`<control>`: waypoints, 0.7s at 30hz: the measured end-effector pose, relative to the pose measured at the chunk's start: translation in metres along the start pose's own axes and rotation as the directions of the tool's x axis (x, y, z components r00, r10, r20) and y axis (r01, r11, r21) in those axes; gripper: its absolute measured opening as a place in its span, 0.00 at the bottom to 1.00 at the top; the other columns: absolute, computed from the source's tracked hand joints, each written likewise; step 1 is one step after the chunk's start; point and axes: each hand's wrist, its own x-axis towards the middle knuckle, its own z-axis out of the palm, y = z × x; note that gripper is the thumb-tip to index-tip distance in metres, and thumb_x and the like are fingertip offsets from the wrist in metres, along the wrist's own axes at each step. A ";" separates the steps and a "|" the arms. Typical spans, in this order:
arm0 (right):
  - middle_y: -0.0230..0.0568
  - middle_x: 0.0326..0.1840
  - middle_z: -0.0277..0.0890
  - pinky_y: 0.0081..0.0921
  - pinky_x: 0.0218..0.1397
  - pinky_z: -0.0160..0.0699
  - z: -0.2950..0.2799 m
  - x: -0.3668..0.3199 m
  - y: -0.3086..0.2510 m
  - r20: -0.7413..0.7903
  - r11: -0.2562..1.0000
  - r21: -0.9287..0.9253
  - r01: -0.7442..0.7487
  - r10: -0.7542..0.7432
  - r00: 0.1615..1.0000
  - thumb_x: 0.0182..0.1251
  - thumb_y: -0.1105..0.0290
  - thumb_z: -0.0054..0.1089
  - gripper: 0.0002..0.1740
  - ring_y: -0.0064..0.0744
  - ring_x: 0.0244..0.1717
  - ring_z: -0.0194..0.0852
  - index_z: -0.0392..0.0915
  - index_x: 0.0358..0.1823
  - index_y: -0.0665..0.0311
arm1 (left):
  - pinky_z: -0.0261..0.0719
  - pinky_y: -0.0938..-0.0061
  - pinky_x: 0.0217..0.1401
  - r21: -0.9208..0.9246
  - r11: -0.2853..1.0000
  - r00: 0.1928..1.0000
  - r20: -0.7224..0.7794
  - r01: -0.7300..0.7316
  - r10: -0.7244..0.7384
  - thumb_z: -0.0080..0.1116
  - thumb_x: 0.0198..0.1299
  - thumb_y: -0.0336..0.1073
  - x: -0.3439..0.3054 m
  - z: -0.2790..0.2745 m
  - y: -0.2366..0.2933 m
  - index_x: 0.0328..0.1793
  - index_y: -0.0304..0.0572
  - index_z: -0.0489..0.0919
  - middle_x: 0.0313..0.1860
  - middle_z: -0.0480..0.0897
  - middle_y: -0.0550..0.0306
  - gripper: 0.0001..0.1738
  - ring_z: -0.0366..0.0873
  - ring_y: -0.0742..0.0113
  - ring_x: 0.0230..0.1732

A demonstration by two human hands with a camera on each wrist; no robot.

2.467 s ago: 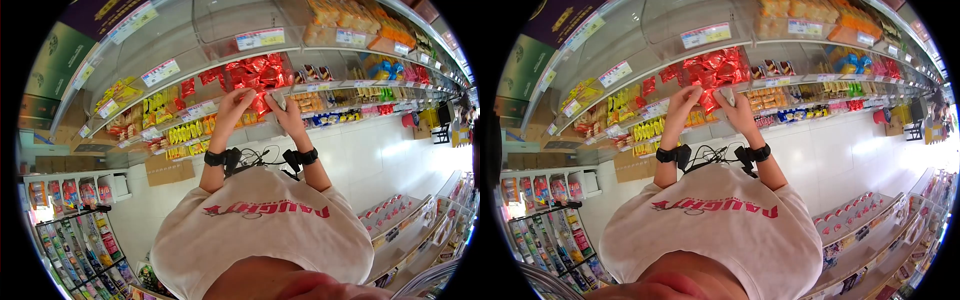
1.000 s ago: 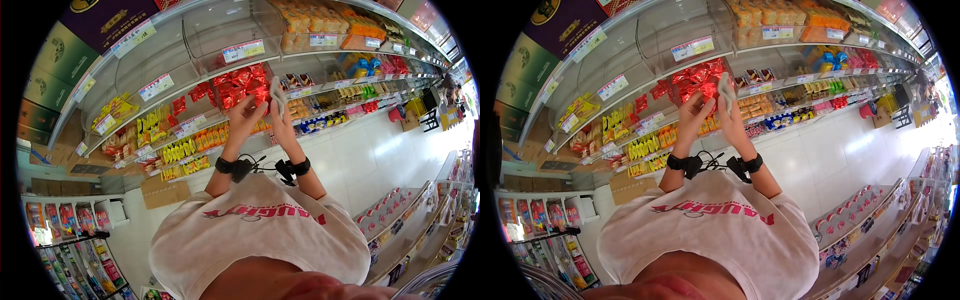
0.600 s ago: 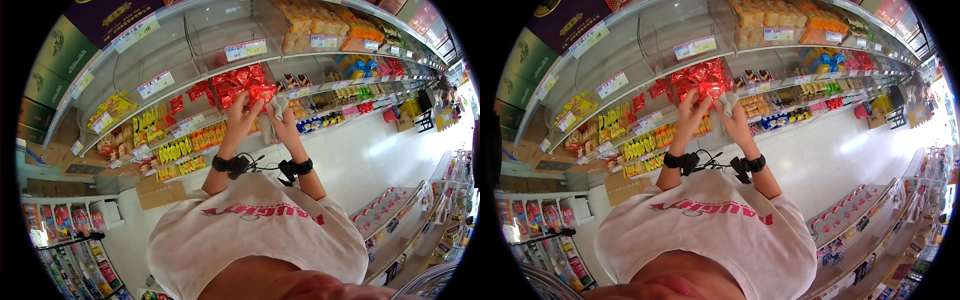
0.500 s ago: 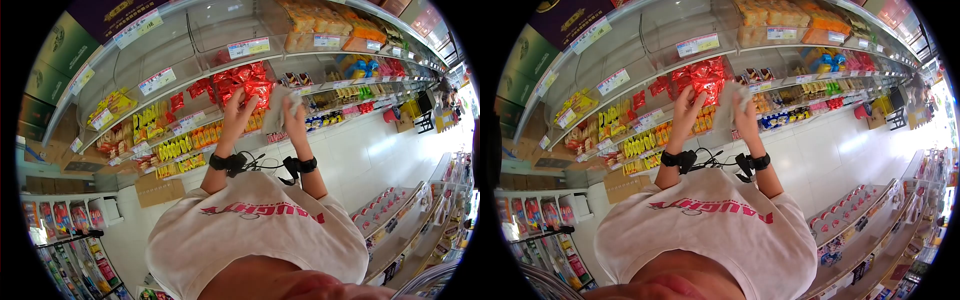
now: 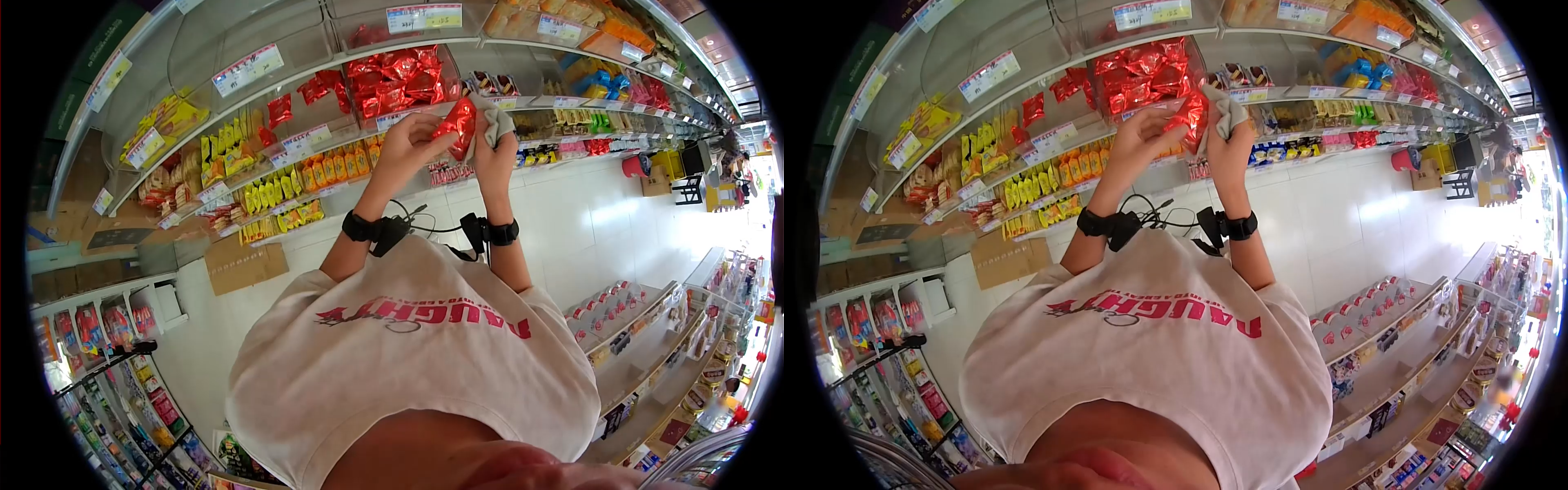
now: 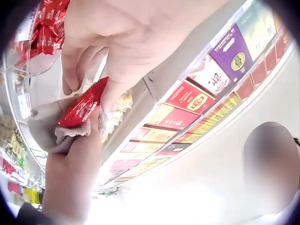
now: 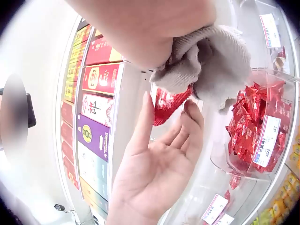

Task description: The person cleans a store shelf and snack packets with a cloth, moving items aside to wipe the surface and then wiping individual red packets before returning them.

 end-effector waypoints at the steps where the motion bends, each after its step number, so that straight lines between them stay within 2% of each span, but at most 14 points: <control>1: 0.32 0.33 0.79 0.24 0.39 0.70 0.003 0.002 0.013 -0.017 0.995 -0.001 0.098 -0.098 0.995 0.75 0.65 0.60 0.13 0.19 0.35 0.67 0.79 0.44 0.71 | 0.80 0.82 0.39 0.018 1.000 0.999 0.025 0.022 -0.023 0.70 0.64 0.37 0.001 -0.006 -0.006 0.50 0.32 0.82 0.37 0.86 0.58 0.16 0.83 0.77 0.39; 4: 0.31 0.31 0.78 0.20 0.35 0.69 -0.001 0.001 0.023 0.150 0.998 -0.043 -0.040 0.046 0.988 0.73 0.66 0.63 0.14 0.15 0.32 0.67 0.81 0.52 0.69 | 0.77 0.83 0.37 0.004 1.000 0.996 -0.084 0.006 -0.006 0.70 0.64 0.38 0.000 -0.017 -0.008 0.50 0.32 0.83 0.35 0.85 0.60 0.16 0.81 0.80 0.35; 5: 0.31 0.34 0.79 0.19 0.39 0.70 -0.003 -0.001 0.022 0.195 0.997 -0.040 -0.062 0.068 0.978 0.73 0.64 0.64 0.15 0.16 0.35 0.70 0.80 0.51 0.69 | 0.74 0.84 0.35 0.090 0.996 0.996 -0.088 0.018 -0.010 0.68 0.66 0.39 0.001 -0.024 -0.008 0.49 0.33 0.84 0.33 0.84 0.64 0.15 0.77 0.83 0.34; 8: 0.31 0.39 0.79 0.19 0.42 0.71 0.000 -0.011 0.027 0.242 0.926 0.108 -0.361 0.328 0.913 0.73 0.64 0.64 0.14 0.17 0.40 0.70 0.80 0.49 0.68 | 0.71 0.85 0.33 0.111 0.994 0.996 -0.090 0.014 -0.004 0.66 0.68 0.41 0.001 -0.033 -0.008 0.51 0.35 0.84 0.34 0.83 0.65 0.16 0.76 0.84 0.34; 11: 0.31 0.46 0.79 0.20 0.47 0.73 -0.002 -0.018 0.030 0.284 0.897 0.191 -0.398 0.338 0.898 0.74 0.64 0.63 0.13 0.18 0.45 0.72 0.79 0.52 0.65 | 0.76 0.83 0.41 0.040 0.993 0.993 -0.059 0.107 -0.105 0.64 0.69 0.38 -0.001 -0.039 -0.006 0.52 0.35 0.83 0.41 0.85 0.64 0.14 0.79 0.82 0.41; 14: 0.31 0.51 0.79 0.22 0.50 0.75 -0.002 -0.028 0.027 0.269 0.730 0.429 -0.532 0.459 0.847 0.75 0.65 0.62 0.14 0.19 0.49 0.75 0.77 0.56 0.63 | 0.75 0.83 0.40 -0.087 0.976 0.980 0.005 0.199 -0.200 0.64 0.70 0.38 -0.006 -0.037 0.007 0.53 0.36 0.83 0.42 0.84 0.65 0.14 0.78 0.83 0.39; 15: 0.33 0.55 0.78 0.24 0.53 0.79 -0.005 -0.028 0.028 0.312 0.703 0.445 -0.555 0.459 0.831 0.73 0.65 0.64 0.20 0.24 0.51 0.79 0.72 0.62 0.59 | 0.76 0.83 0.40 -0.106 0.974 0.979 -0.005 0.200 -0.201 0.63 0.70 0.39 -0.007 -0.035 0.013 0.52 0.36 0.83 0.42 0.84 0.65 0.14 0.77 0.83 0.38; 18: 0.31 0.52 0.78 0.22 0.50 0.76 0.006 -0.034 0.029 0.244 0.719 0.501 -0.482 0.417 0.876 0.74 0.64 0.63 0.17 0.20 0.47 0.77 0.74 0.59 0.60 | 0.75 0.83 0.38 -0.120 0.974 0.981 -0.007 0.191 -0.193 0.63 0.70 0.40 -0.009 -0.035 0.019 0.49 0.37 0.84 0.39 0.84 0.67 0.13 0.76 0.84 0.37; 21: 0.30 0.48 0.77 0.20 0.48 0.73 0.010 -0.032 0.048 0.215 0.953 0.154 -0.259 0.224 0.951 0.76 0.62 0.61 0.15 0.16 0.44 0.72 0.76 0.56 0.61 | 0.70 0.84 0.34 -0.018 0.989 0.989 0.019 0.146 -0.146 0.63 0.70 0.41 -0.006 -0.049 0.007 0.43 0.36 0.85 0.32 0.81 0.70 0.14 0.72 0.85 0.34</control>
